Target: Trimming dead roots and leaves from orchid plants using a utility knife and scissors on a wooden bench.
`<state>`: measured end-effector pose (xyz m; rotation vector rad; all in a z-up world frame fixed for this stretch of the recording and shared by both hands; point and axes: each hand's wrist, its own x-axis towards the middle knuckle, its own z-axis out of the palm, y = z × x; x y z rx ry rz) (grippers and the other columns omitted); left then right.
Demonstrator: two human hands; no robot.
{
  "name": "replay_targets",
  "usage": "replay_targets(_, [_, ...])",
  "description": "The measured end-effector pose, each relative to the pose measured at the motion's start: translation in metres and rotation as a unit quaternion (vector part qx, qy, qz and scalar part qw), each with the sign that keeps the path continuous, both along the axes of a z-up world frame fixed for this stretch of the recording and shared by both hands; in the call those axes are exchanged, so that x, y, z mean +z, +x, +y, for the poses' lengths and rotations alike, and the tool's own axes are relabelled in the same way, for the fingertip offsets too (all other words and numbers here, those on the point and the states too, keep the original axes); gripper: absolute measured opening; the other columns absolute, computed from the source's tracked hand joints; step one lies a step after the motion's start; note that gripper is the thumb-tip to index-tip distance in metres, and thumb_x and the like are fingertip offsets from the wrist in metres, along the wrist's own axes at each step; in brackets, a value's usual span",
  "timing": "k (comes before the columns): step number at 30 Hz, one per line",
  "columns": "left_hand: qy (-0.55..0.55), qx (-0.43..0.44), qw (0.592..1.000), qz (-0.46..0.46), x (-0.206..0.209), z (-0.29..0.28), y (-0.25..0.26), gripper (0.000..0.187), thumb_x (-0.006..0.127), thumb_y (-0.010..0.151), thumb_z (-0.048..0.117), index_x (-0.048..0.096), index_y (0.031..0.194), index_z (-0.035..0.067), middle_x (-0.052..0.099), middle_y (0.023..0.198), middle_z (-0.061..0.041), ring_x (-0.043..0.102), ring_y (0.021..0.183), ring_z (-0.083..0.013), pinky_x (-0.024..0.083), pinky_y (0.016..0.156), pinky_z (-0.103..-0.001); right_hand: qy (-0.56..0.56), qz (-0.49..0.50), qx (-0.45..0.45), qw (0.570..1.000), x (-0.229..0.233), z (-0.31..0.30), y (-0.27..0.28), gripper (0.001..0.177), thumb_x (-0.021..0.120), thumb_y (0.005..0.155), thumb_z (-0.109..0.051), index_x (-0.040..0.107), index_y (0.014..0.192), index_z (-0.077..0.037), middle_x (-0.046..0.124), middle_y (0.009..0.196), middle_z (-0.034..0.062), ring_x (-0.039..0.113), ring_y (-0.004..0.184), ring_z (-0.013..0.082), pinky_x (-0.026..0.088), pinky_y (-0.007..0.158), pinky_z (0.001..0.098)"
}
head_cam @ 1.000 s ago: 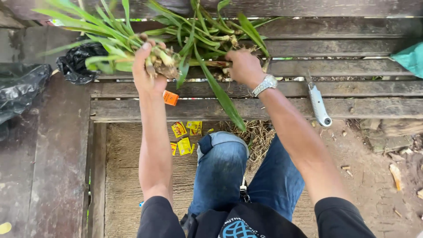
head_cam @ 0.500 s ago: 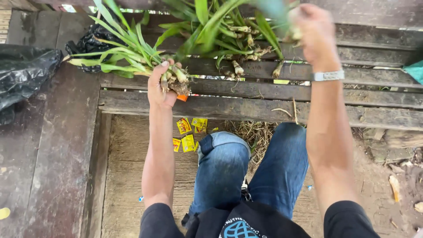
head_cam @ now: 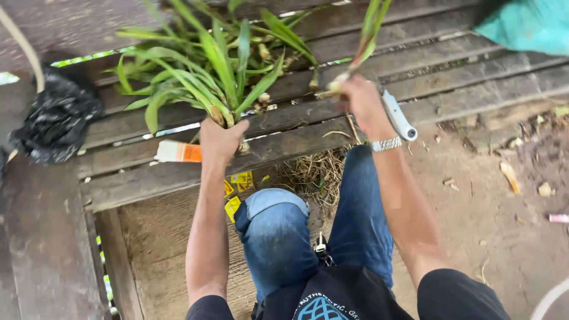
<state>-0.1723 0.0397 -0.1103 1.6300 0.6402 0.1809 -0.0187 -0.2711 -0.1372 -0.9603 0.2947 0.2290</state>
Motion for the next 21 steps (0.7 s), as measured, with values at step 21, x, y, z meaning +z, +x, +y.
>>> replay_targets(21, [0.636, -0.103, 0.760, 0.084, 0.084, -0.072, 0.034, 0.063, 0.083, 0.095, 0.034, 0.056, 0.140, -0.001, 0.064, 0.126, -0.026, 0.057, 0.120, -0.0393, 0.042, 0.104, -0.052, -0.625, -0.102, 0.061, 0.772, 0.018, -0.087, -0.099, 0.039, 0.046, 0.107, -0.025, 0.056, 0.129, 0.006, 0.062, 0.097, 0.0339, 0.064, 0.090, 0.0581, 0.048, 0.074, 0.0636])
